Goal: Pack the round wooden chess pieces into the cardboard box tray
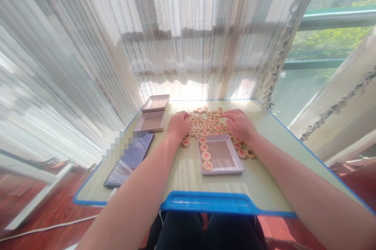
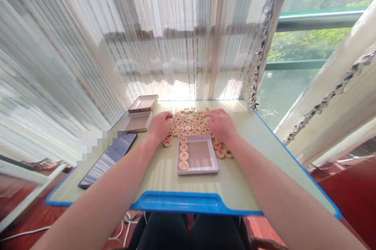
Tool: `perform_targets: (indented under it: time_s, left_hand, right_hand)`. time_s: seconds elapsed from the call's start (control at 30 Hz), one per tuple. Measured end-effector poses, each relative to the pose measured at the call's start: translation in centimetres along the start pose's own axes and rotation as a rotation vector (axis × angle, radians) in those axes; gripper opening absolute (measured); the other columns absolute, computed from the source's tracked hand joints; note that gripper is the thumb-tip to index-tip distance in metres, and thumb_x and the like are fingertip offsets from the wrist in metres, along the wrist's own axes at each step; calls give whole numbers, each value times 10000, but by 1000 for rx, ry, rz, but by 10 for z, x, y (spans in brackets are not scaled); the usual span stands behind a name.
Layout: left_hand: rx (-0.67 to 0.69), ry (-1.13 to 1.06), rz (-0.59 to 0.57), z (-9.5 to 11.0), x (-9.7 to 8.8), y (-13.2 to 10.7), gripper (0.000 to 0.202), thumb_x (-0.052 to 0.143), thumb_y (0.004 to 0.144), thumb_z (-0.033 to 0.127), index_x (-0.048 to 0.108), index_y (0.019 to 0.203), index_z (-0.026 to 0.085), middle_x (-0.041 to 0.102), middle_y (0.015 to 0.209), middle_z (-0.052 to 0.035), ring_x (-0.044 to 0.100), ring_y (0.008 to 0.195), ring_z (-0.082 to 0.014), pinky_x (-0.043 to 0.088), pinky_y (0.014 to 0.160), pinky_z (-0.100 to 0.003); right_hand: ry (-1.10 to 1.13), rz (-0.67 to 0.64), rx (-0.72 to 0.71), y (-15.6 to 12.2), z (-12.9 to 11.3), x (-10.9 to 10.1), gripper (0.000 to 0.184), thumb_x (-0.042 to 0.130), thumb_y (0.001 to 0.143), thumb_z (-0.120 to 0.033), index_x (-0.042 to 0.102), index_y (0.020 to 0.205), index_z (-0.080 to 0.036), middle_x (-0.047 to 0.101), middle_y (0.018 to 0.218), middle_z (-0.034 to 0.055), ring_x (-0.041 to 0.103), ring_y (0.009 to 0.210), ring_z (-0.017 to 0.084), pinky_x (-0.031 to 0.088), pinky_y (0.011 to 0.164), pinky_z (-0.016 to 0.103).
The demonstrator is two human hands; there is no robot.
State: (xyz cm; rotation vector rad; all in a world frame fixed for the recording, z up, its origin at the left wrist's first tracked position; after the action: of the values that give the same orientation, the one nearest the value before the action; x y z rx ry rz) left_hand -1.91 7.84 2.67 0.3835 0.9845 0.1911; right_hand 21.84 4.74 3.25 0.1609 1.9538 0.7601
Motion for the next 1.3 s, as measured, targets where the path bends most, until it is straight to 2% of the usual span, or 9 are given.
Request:
perform_targets:
  time_s: [0.13, 0.23, 0.33, 0.47, 0.63, 0.87, 1.03, 1.13, 1.3]
  left_hand:
    - [-65, 23, 34, -6, -3, 1, 310, 402, 780, 148, 675, 908, 220, 707, 958, -57, 625, 919, -230, 474, 810, -332]
    - [-103, 0, 49, -8, -6, 1, 298, 408, 773, 149, 674, 881, 226, 711, 912, -51, 628, 883, -226, 473, 794, -331]
    - [-109, -1, 48, -6, -8, 1, 279, 410, 771, 154, 672, 832, 225, 710, 874, -53, 627, 857, -227, 469, 783, -334]
    - [-144, 1, 44, -11, -8, 4, 272, 412, 768, 147, 669, 833, 209, 709, 876, -69, 627, 851, -235, 467, 771, -342]
    - [-267, -11, 23, -30, -6, 8, 254, 468, 698, 99, 662, 840, 182, 708, 880, -84, 632, 846, -230, 469, 747, -327]
    - [-176, 76, -29, -24, -2, 8, 259, 459, 751, 142, 673, 880, 210, 712, 913, -77, 627, 865, -233, 465, 759, -327]
    - [-161, 87, -44, -24, -1, 9, 280, 434, 772, 135, 672, 901, 207, 708, 936, -76, 628, 886, -236, 463, 791, -331]
    - [-132, 97, -49, -24, -1, 9, 286, 431, 776, 135, 680, 893, 212, 708, 946, -69, 627, 896, -237, 462, 803, -329]
    - [-122, 83, -6, -22, -6, 8, 317, 404, 791, 135, 690, 904, 214, 710, 945, -57, 627, 892, -233, 467, 794, -326]
  right_hand:
    - [-10, 84, 72, 1, -3, -11, 321, 440, 785, -158, 713, 951, -186, 705, 972, 56, 584, 976, 220, 446, 917, 359]
    - [-18, -65, 101, 16, 2, -10, 353, 417, 771, -108, 716, 942, -191, 711, 982, 39, 601, 946, 204, 462, 884, 339]
    - [-106, -212, -16, 38, 9, -2, 353, 426, 765, -97, 729, 910, -204, 712, 996, 30, 579, 982, 224, 448, 898, 361]
    - [-121, -121, -38, 55, 22, 7, 304, 469, 775, -156, 729, 926, -200, 717, 977, 41, 569, 1000, 241, 438, 915, 393]
    - [55, -131, 58, 47, 35, 21, 271, 498, 772, -209, 738, 893, -248, 719, 966, 5, 597, 979, 206, 469, 881, 354]
    - [-40, -226, 5, 40, 35, 30, 246, 535, 758, -193, 747, 876, -232, 715, 942, 29, 567, 1002, 223, 445, 926, 377]
    - [-122, -300, -19, 39, 33, 29, 218, 569, 751, -215, 746, 877, -223, 675, 1067, 38, 560, 984, 229, 434, 938, 384]
    - [-125, -334, 14, 37, 31, 26, 225, 541, 768, -225, 745, 863, -226, 699, 983, 25, 573, 954, 228, 452, 897, 367]
    - [-8, -320, 165, 33, 35, 20, 389, 530, 699, -158, 703, 1044, -207, 699, 782, 6, 623, 731, 173, 490, 717, 275]
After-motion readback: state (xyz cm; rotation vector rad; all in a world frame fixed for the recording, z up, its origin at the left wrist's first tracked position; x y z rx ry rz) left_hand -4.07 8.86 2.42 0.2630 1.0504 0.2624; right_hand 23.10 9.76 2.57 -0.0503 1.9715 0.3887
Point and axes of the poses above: each hand's wrist, its own y-axis towards the middle knuckle, its own x-axis out of the palm, z = x × y, the point moved 3 cm from there along y, towards the middle knuckle
